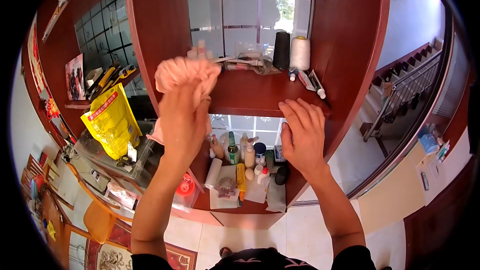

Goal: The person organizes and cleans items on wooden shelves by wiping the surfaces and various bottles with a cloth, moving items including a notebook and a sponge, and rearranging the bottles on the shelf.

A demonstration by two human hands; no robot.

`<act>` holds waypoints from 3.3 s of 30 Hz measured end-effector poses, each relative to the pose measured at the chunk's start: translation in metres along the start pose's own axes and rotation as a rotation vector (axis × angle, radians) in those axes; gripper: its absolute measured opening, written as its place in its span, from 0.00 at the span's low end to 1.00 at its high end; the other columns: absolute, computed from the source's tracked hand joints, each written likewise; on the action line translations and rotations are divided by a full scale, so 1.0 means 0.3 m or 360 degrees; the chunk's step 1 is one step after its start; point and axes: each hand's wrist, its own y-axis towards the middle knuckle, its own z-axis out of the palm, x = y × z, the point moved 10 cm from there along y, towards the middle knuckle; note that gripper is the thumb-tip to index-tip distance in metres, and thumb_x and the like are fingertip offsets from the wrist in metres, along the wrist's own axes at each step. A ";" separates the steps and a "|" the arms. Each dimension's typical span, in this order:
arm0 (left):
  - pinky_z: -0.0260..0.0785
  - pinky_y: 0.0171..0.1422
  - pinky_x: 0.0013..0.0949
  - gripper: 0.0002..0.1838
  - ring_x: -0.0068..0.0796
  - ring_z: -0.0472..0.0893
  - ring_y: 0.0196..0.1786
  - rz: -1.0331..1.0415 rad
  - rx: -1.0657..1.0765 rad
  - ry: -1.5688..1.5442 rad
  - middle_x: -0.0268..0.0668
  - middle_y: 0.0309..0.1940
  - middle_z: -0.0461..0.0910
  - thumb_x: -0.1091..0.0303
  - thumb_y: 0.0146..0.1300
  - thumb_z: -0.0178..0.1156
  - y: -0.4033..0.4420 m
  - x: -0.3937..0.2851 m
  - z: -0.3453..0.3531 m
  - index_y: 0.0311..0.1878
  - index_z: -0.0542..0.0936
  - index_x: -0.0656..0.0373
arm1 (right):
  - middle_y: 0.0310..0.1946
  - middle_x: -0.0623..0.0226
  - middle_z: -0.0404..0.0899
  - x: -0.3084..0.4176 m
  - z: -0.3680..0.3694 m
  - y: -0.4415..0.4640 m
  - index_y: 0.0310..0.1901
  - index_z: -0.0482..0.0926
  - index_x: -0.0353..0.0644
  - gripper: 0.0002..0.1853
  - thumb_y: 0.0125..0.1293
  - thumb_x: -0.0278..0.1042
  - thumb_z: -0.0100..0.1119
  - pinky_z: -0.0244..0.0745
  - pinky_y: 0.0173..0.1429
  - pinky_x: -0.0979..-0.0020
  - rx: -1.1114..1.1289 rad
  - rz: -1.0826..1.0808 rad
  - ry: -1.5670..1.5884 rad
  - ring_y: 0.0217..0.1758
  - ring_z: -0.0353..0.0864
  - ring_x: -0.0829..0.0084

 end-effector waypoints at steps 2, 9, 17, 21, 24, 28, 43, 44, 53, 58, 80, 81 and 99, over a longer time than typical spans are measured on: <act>0.66 0.54 0.48 0.20 0.49 0.77 0.48 0.0115 0.0164 0.0076 0.44 0.48 0.80 0.71 0.60 0.62 -0.013 0.018 0.120 0.57 0.78 0.59 | 0.53 0.56 0.78 -0.001 -0.013 0.007 0.55 0.77 0.36 0.23 0.54 0.23 0.56 0.63 0.66 0.51 -0.0044 -0.0007 -0.0007 0.59 0.74 0.52; 0.66 0.59 0.44 0.18 0.43 0.75 0.51 0.0570 0.0234 -0.0226 0.39 0.46 0.79 0.67 0.58 0.65 -0.018 -0.338 0.243 0.53 0.80 0.56 | 0.48 0.57 0.80 -0.037 -0.020 0.020 0.54 0.77 0.38 0.20 0.58 0.22 0.53 0.66 0.60 0.58 -0.0188 0.0104 0.0061 0.51 0.77 0.56; 0.65 0.66 0.43 0.28 0.45 0.74 0.60 0.0684 0.0291 -0.0177 0.41 0.57 0.77 0.76 0.52 0.66 -0.081 -0.162 0.194 0.60 0.76 0.57 | 0.53 0.59 0.79 -0.027 0.012 0.002 0.53 0.77 0.38 0.18 0.61 0.24 0.53 0.63 0.65 0.58 -0.0113 -0.0041 -0.0165 0.58 0.76 0.61; 0.65 0.67 0.44 0.27 0.49 0.74 0.60 0.0651 0.0235 -0.0014 0.44 0.57 0.77 0.82 0.52 0.61 -0.092 -0.059 0.112 0.59 0.77 0.58 | 0.52 0.60 0.80 -0.022 0.008 -0.002 0.53 0.78 0.39 0.18 0.60 0.24 0.53 0.63 0.66 0.58 -0.0105 -0.0056 -0.0192 0.59 0.76 0.61; 0.66 0.65 0.45 0.26 0.49 0.73 0.59 0.0389 0.0249 -0.0188 0.40 0.53 0.79 0.83 0.49 0.60 -0.114 0.019 0.040 0.56 0.78 0.60 | 0.53 0.60 0.79 -0.018 0.007 -0.005 0.53 0.79 0.39 0.18 0.60 0.23 0.53 0.63 0.67 0.57 -0.0100 -0.0051 -0.0189 0.59 0.76 0.60; 0.69 0.56 0.31 0.20 0.34 0.80 0.48 -0.0427 0.0228 -0.0701 0.40 0.47 0.80 0.84 0.57 0.59 -0.306 0.149 -0.102 0.55 0.77 0.64 | 0.53 0.60 0.80 -0.019 0.012 -0.007 0.53 0.79 0.39 0.18 0.60 0.21 0.53 0.63 0.67 0.56 -0.0106 -0.0045 -0.0167 0.59 0.76 0.59; 0.76 0.57 0.37 0.25 0.37 0.82 0.51 -0.2685 -0.0809 -0.1998 0.46 0.51 0.81 0.55 0.73 0.47 -1.498 0.456 -0.250 0.60 0.72 0.69 | 0.37 0.66 0.83 0.247 1.110 -0.849 0.52 0.78 0.40 0.16 0.74 0.43 0.51 0.77 0.32 0.74 0.1566 0.1663 0.1585 0.33 0.84 0.74; 0.77 0.54 0.36 0.25 0.37 0.83 0.48 -0.2704 -0.0802 -0.2030 0.46 0.48 0.82 0.55 0.73 0.47 -1.532 0.462 -0.260 0.59 0.72 0.70 | 0.38 0.63 0.83 0.250 1.214 -0.896 0.53 0.77 0.39 0.18 0.74 0.44 0.51 0.77 0.30 0.72 0.1554 0.1547 0.1503 0.31 0.85 0.72; 0.72 0.21 0.33 0.16 0.35 0.79 0.18 -0.2863 -0.0784 -0.1636 0.40 0.24 0.79 0.63 0.70 0.49 -1.675 0.492 -0.349 0.47 0.72 0.70 | 0.54 0.37 0.78 0.257 1.531 -0.994 0.62 0.65 0.28 0.44 0.56 0.59 0.67 0.74 0.61 0.55 0.1762 0.1896 0.0663 0.60 0.78 0.44; 0.69 0.29 0.26 0.09 0.22 0.78 0.26 -0.2914 -0.0752 -0.1493 0.31 0.26 0.78 0.67 0.66 0.54 -1.790 0.558 -0.350 0.39 0.77 0.63 | 0.28 0.52 0.84 0.228 1.547 -1.013 0.45 0.76 0.27 0.25 0.57 0.43 0.70 0.73 0.18 0.65 0.1514 0.2029 0.0884 0.18 0.82 0.62; 0.71 0.43 0.27 0.14 0.23 0.78 0.39 -0.2719 0.0616 -0.1353 0.36 0.35 0.81 0.66 0.70 0.54 -1.814 0.626 -0.041 0.51 0.79 0.66 | 0.59 0.59 0.71 0.608 0.998 -0.863 0.68 0.59 0.39 0.37 0.59 0.24 0.65 0.71 0.64 0.65 0.0823 0.1557 0.2320 0.61 0.74 0.68; 0.71 0.44 0.27 0.15 0.23 0.78 0.40 -0.2771 0.0666 -0.1338 0.36 0.35 0.81 0.66 0.70 0.54 -1.831 0.624 -0.045 0.53 0.79 0.65 | 0.60 0.58 0.71 0.661 1.027 -0.839 0.68 0.60 0.39 0.36 0.59 0.25 0.66 0.72 0.63 0.64 0.0887 0.1351 0.2209 0.61 0.75 0.67; 0.73 0.47 0.51 0.34 0.54 0.83 0.38 -0.2070 0.1023 -0.0427 0.50 0.33 0.84 0.55 0.65 0.53 -1.704 0.912 0.123 0.75 0.61 0.40 | 0.65 0.58 0.68 1.047 1.371 -0.649 0.55 0.74 0.38 0.35 0.49 0.49 0.74 0.60 0.66 0.47 0.1300 0.0159 0.0563 0.69 0.63 0.54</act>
